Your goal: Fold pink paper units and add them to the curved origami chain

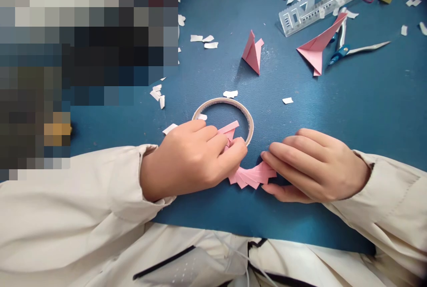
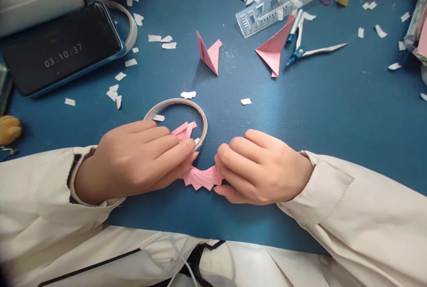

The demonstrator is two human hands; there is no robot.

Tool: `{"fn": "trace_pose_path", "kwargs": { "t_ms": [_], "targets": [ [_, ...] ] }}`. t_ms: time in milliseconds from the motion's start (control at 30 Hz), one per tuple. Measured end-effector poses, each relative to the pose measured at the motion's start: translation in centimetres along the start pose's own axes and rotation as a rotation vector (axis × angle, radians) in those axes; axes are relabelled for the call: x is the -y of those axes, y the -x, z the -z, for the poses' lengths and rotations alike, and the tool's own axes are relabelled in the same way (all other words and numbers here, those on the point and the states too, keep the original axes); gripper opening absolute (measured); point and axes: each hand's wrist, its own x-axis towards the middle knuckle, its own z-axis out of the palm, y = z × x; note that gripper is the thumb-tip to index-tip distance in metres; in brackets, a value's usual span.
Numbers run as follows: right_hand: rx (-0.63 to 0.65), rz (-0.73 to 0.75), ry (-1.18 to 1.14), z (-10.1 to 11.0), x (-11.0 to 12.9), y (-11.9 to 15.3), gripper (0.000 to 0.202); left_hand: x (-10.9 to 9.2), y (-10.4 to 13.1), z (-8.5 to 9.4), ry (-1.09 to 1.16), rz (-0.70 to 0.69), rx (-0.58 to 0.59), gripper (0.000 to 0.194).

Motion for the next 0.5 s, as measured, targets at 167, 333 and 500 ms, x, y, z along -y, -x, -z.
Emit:
{"fn": "trace_pose_path", "kwargs": {
  "t_ms": [167, 333, 500],
  "targets": [
    [0.013, 0.001, -0.007, 0.01, -0.05, 0.08, 0.029, 0.32, 0.24, 0.03, 0.048, -0.043, 0.002, 0.013],
    [0.051, 0.024, -0.058, 0.1, -0.17, 0.05, 0.044, 0.38, 0.29, -0.02, 0.076, -0.098, 0.037, 0.013],
    [0.102, 0.02, -0.097, 0.16, -0.14, -0.02, 0.027, 0.31, 0.24, -0.07, 0.072, -0.1, 0.058, 0.013]
  ]
}}
